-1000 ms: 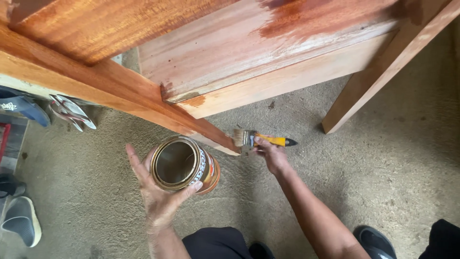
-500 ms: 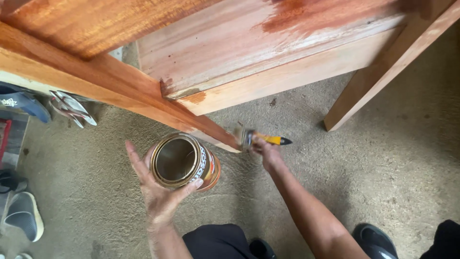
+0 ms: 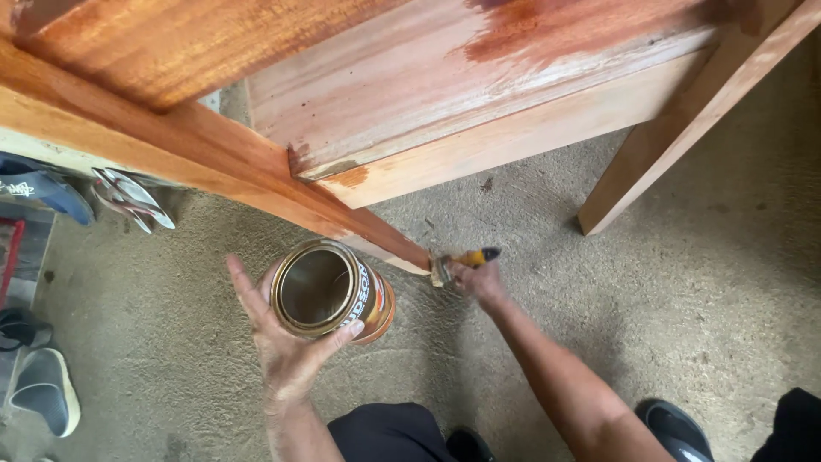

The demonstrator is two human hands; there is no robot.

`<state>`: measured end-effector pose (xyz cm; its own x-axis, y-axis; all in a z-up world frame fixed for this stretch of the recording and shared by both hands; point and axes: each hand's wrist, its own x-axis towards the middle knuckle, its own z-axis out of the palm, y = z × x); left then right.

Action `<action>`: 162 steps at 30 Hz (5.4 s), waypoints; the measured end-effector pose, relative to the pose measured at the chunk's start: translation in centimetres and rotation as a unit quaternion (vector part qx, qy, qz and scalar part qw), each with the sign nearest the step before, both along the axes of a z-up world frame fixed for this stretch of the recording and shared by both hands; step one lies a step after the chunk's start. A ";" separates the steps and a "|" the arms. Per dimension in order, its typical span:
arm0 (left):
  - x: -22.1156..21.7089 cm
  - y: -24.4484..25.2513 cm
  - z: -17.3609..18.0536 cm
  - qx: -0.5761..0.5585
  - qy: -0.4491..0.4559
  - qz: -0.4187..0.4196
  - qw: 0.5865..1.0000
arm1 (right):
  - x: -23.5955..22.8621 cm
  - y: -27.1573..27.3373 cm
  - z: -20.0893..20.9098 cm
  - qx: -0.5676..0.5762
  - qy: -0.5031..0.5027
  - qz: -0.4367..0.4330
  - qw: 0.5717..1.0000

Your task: Applying a protective varnish or stain to a wooden chair using a paintbrush.

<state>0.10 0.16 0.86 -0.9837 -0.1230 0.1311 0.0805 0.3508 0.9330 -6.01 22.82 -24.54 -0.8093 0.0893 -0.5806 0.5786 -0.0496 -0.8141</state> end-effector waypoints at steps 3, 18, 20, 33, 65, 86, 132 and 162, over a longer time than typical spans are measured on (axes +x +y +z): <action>0.3 0.1 0.2 -0.013 -0.004 0.004 1.000 | -2.6 -2.0 -5.8 -0.024 0.014 -0.112 0.993; 2.1 -3.8 1.4 0.107 0.102 0.012 0.989 | 3.6 0.2 5.1 0.457 0.546 -0.021 0.702; 2.5 -4.5 1.3 0.148 0.132 0.048 0.979 | 5.4 -1.5 8.9 0.563 0.368 0.259 0.693; 3.3 -6.4 1.7 0.136 0.174 0.194 0.956 | 4.9 -4.7 3.3 0.536 0.520 0.404 0.528; 2.0 -8.3 1.5 0.103 0.113 0.209 0.966 | 2.1 -4.6 17.4 0.453 0.544 0.351 0.613; 3.6 -2.4 4.9 -0.018 0.190 0.134 0.973 | 2.9 -3.4 13.3 0.463 0.525 0.415 0.581; 2.3 -6.6 1.0 0.156 0.184 0.227 0.943 | 2.8 -3.6 2.1 0.502 0.584 0.379 0.513; 4.2 -6.1 3.0 0.172 0.190 0.287 0.923 | 2.1 -3.2 18.2 0.558 0.741 0.185 0.325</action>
<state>4.28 -5.90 3.87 -0.6342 -0.7084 0.3097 0.3180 0.1262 0.9397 -3.88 19.61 -6.31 -0.2016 -0.6869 0.6982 -0.6909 0.6050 0.3958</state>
